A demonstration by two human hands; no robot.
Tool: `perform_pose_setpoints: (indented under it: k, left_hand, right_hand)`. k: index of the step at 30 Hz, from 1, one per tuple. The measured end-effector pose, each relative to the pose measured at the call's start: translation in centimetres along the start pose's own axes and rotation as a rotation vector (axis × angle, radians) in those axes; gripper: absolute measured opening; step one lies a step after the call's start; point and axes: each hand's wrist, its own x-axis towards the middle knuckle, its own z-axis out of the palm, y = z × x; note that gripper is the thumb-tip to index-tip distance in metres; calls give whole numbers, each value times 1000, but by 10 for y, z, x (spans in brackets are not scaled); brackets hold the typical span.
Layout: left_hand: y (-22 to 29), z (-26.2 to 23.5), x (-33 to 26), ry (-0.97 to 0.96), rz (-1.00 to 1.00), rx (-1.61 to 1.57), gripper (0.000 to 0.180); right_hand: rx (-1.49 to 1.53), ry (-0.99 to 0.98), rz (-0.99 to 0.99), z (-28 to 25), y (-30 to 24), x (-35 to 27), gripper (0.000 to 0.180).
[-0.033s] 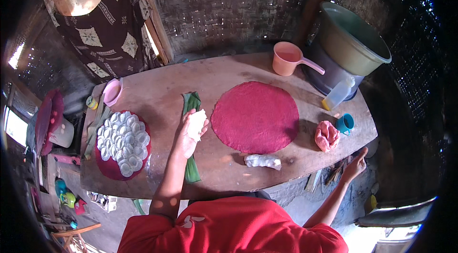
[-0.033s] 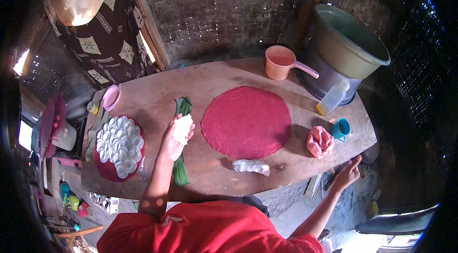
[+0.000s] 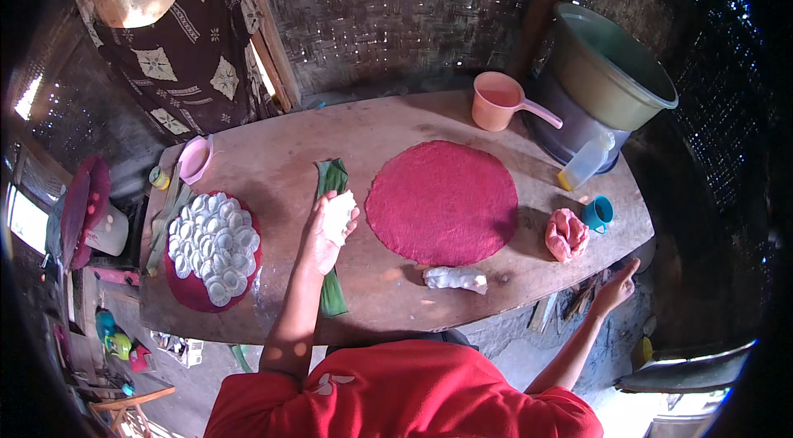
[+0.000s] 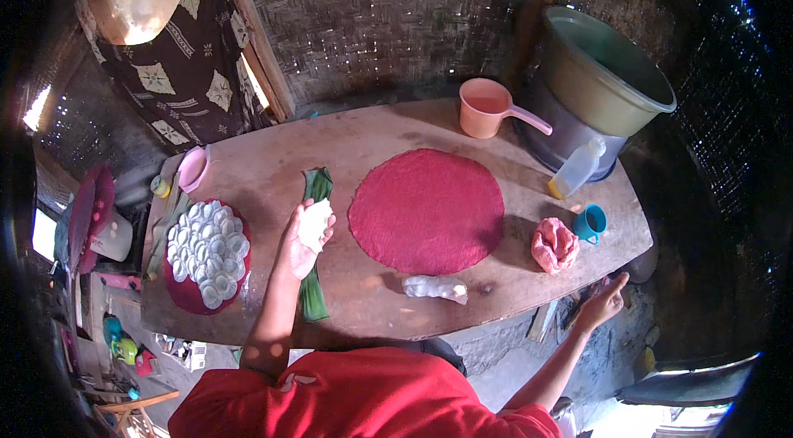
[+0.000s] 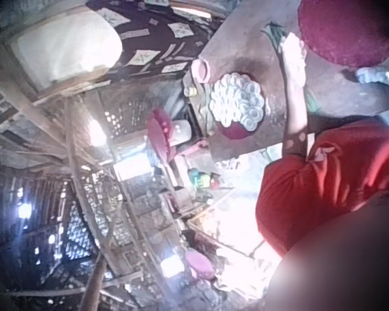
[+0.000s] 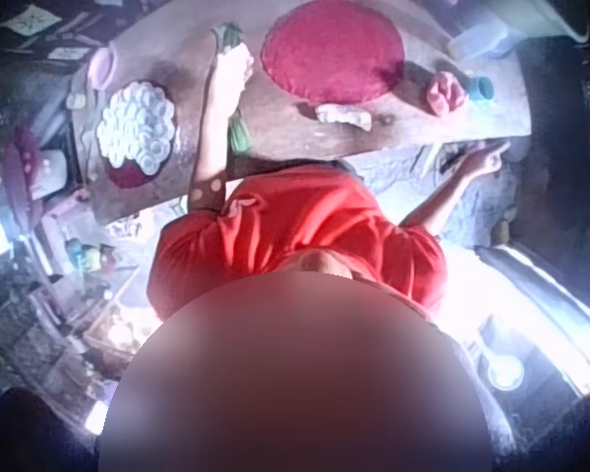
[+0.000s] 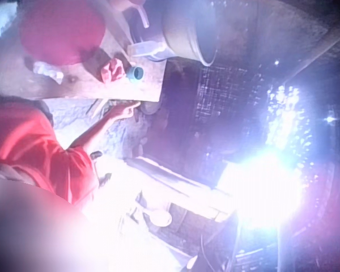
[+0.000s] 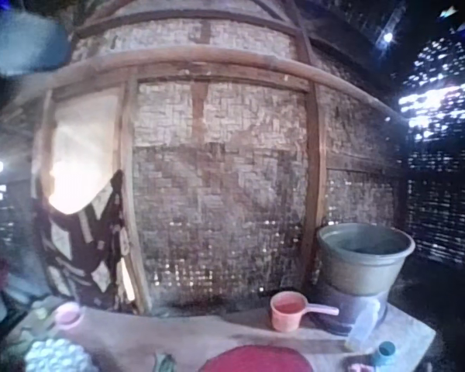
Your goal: The person repeatedly rolls small pieces of white dough between their palms, places them on a green leaf, and uses a small plastic mold to press and shape them into flower-like forms. The shaped pieces are then placed on a pink mat. The process is repeated continuously throughout the clip.
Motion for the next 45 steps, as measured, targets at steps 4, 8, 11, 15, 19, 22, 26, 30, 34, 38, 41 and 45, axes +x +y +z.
perform_pose_setpoints:
  k: [4,8,11,15,19,22,26,30,34,38,41,45]
  left_hand:
    - [2,-10,-7,-54,-22,-182,50]
    - [9,-12,-7,-94,10,-294,55]
    - [14,-8,-10,-29,93,-326,57]
    - [22,-5,-17,-89,146,-283,59]
    - [27,-10,-22,-94,119,-310,57]
    - [27,-14,-24,-101,131,-371,57]
    - [29,-16,-26,-1,139,-272,51]
    - [29,-16,-28,127,141,-152,44]
    - [26,-14,-29,64,176,-233,44]
    - [20,4,-33,-49,56,-130,59]
    - [11,35,-37,-86,-102,-88,46]
    - [-9,80,-52,-463,64,-156,60]
  right_hand:
    - [-87,-142,-137,2,-5,-1,23]
    - [22,-131,180,0,-38,6,26]
    - [-107,-57,-11,0,-57,8,29]
    - [-115,6,-348,5,-62,11,25]
    - [74,-26,15,8,-54,10,17]
    - [-105,151,-150,13,-53,12,20]
    - [-135,22,-238,15,-58,18,23]
    - [-97,-225,360,3,-73,19,33]
    - [-1010,-737,8,3,-108,7,71]
    - [-348,-551,-196,37,-172,-15,55]
    - [186,-790,-434,67,-236,-52,62]
    - [507,-927,-660,90,-320,-109,70]
